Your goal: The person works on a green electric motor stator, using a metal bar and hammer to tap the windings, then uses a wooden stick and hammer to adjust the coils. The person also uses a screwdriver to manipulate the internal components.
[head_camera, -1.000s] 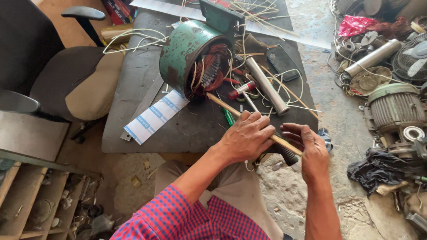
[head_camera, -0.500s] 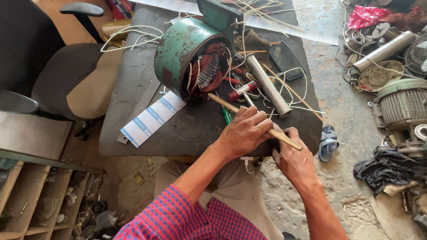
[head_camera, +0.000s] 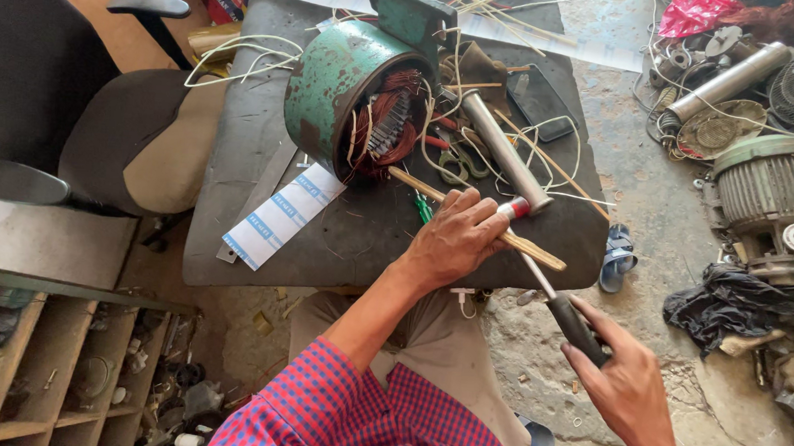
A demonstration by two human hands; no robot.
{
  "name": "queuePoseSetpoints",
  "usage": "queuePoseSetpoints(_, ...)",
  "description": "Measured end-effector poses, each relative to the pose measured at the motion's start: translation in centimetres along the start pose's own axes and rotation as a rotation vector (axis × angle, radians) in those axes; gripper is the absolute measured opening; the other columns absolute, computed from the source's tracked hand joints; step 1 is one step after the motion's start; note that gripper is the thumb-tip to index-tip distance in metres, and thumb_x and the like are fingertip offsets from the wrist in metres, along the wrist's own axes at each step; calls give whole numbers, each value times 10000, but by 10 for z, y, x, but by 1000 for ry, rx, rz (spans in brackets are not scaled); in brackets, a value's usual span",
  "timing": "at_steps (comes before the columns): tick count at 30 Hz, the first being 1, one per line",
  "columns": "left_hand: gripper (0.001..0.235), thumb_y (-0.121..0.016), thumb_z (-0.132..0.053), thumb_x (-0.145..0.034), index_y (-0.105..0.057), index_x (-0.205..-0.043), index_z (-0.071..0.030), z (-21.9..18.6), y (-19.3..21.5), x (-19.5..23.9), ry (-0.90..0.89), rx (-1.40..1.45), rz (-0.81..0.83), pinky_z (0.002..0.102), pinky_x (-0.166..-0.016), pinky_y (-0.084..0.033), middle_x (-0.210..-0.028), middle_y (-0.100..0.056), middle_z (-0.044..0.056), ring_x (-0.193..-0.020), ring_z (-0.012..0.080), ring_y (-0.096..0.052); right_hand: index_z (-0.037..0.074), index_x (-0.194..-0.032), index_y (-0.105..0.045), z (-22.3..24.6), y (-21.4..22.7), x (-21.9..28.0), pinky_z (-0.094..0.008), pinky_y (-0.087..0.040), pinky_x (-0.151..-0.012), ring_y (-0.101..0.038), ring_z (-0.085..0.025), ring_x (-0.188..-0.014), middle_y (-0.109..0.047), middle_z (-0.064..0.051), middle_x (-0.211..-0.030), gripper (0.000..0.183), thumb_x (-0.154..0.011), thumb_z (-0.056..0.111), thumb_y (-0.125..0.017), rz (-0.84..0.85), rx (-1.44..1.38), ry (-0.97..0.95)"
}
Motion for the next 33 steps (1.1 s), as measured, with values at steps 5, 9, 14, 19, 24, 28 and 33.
queuePoseSetpoints(5,224,-744,-237,-887,-579,-966,-109,10,1,-4,0,-43,30,422,-888,-415,-931,-527,51,-966,273,-526,88,-1408,-669,-58,-14,35,-333,-478,-580,-575,-166,-655,-733,-182,-911,561,-855,126,-756,83,-463,-454)
queuePoseSetpoints(9,234,-733,-241,-864,-581,-976,-103,7,1,-3,-22,-39,-4,422,-892,-415,-942,-518,57,-978,274,-524,-16,-1402,-608,-94,-28,52,-294,-491,-543,-579,-141,-641,-706,-120,-890,507,-925,149,-658,37,-880,-369)
queuePoseSetpoints(14,231,-742,-241,-866,-587,-973,-106,8,0,-1,-14,-66,2,422,-905,-421,-948,-517,53,-982,268,-524,-13,-1394,-591,-109,-38,57,-289,-518,-544,-593,-142,-669,-670,-95,-889,482,-978,227,-628,-67,-1107,-306)
queuePoseSetpoints(19,247,-751,-241,-849,-588,-968,-100,17,2,1,14,-72,-19,426,-894,-414,-947,-520,52,-979,268,-524,-9,-1421,-593,-101,-36,50,-300,-498,-544,-580,-149,-671,-661,-112,-889,491,-997,236,-616,-98,-1005,-339)
queuePoseSetpoints(24,250,-752,-239,-857,-594,-985,-94,18,0,2,25,-59,-63,428,-903,-413,-978,-539,47,-999,265,-525,-22,-1412,-588,-87,-45,53,-299,-523,-584,-596,-153,-698,-668,-121,-908,498,-1001,257,-620,-155,-977,-248)
queuePoseSetpoints(28,244,-754,-234,-847,-601,-977,-96,18,-1,3,43,-57,-63,433,-898,-410,-975,-542,44,-999,264,-525,-31,-1423,-550,-72,-62,58,-295,-537,-679,-612,-157,-769,-657,-128,-959,522,-1007,271,-640,-244,-1030,-159)
queuePoseSetpoints(33,248,-754,-238,-845,-610,-990,-96,18,-3,1,59,-52,-84,433,-894,-411,-974,-541,34,-995,257,-524,-27,-1437,-494,-49,-72,52,-318,-536,-783,-620,-177,-838,-636,-135,-999,507,-1043,266,-622,-259,-1057,-33)
Point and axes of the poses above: each hand's wrist, its own x-axis away from the middle knuckle, its own y-axis out of the back of the hand, z = x × y, the point moved 2 cm from there along -x, towards the middle knuckle
